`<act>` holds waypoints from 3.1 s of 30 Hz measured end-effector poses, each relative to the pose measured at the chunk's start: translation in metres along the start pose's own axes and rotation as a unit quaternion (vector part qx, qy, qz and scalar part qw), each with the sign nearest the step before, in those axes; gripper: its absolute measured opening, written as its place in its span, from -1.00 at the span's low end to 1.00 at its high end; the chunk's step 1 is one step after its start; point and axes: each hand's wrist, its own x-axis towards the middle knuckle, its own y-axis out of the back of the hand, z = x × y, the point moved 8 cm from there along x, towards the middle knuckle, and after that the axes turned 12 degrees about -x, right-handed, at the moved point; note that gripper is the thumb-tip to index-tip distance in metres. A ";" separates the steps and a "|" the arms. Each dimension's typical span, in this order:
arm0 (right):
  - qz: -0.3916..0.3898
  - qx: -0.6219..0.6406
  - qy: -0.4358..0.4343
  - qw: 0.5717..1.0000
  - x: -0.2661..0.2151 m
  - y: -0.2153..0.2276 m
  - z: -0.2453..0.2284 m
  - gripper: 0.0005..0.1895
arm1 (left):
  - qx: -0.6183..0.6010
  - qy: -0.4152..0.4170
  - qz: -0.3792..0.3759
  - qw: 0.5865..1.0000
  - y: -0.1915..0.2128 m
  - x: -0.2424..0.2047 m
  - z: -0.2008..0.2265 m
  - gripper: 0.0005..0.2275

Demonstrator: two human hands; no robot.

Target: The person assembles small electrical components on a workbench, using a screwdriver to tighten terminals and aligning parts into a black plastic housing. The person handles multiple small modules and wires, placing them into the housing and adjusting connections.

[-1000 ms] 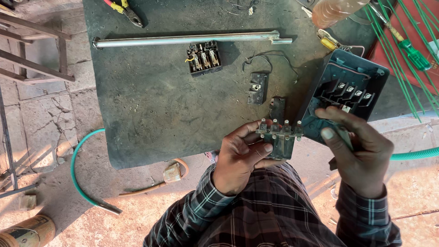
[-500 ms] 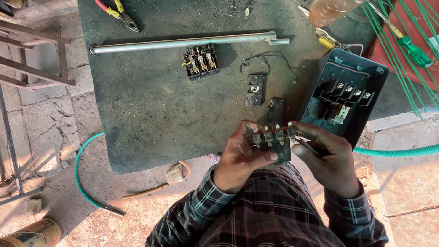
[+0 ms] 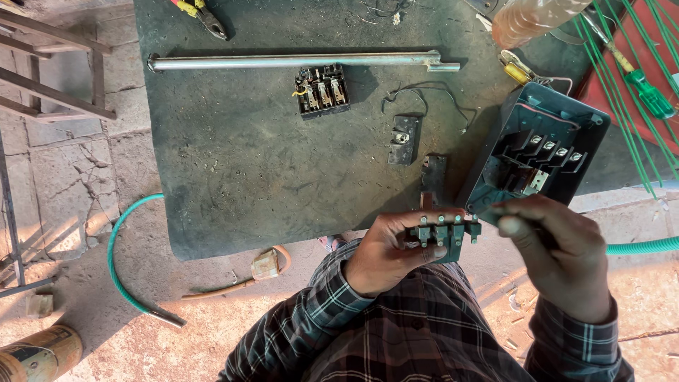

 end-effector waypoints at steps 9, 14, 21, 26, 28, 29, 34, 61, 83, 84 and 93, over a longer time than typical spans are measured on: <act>-0.031 -0.108 0.193 0.975 0.032 -0.038 -0.068 -0.77 | 0.082 -0.008 -0.013 0.997 -0.004 -0.007 -0.024 -0.87; -0.051 -0.062 0.127 0.989 0.045 -0.029 -0.059 -0.80 | 0.035 -0.003 0.046 0.998 0.000 -0.009 -0.020 -0.72; -0.058 -0.032 0.182 0.981 0.034 -0.033 -0.067 -0.77 | 0.099 -0.016 0.031 0.994 -0.008 -0.012 -0.019 -0.86; -0.061 -0.019 0.169 0.984 0.025 -0.032 -0.063 -0.77 | 0.117 -0.044 0.006 0.992 -0.016 -0.017 -0.012 -0.73; -0.062 -0.039 0.184 0.980 0.021 -0.030 -0.066 -0.78 | 0.122 -0.047 -0.004 0.991 -0.018 -0.017 -0.011 -0.75; -0.060 -0.048 0.196 0.978 0.024 -0.031 -0.070 -0.79 | 0.114 -0.056 -0.001 0.992 -0.017 -0.015 -0.007 -0.73; -0.067 -0.035 0.168 0.983 0.040 -0.030 -0.073 -0.78 | 0.135 -0.095 -0.011 0.986 -0.016 -0.013 -0.003 -0.69; -0.005 0.037 0.053 0.998 0.025 -0.012 -0.036 -0.82 | -0.022 0.029 0.074 0.997 0.010 -0.021 -0.007 -0.73; 0.030 0.083 -0.018 0.996 -0.007 -0.010 -0.024 -0.83 | -0.313 0.017 0.127 0.941 0.016 -0.038 0.028 -0.69; 0.027 0.079 -0.016 0.996 -0.009 -0.010 -0.024 -0.83 | -0.307 0.017 0.134 0.942 0.017 -0.039 0.027 -0.69; -0.033 0.046 -0.038 0.998 -0.010 -0.028 -0.020 -0.81 | -0.249 0.057 0.207 0.944 0.034 -0.048 0.015 -0.69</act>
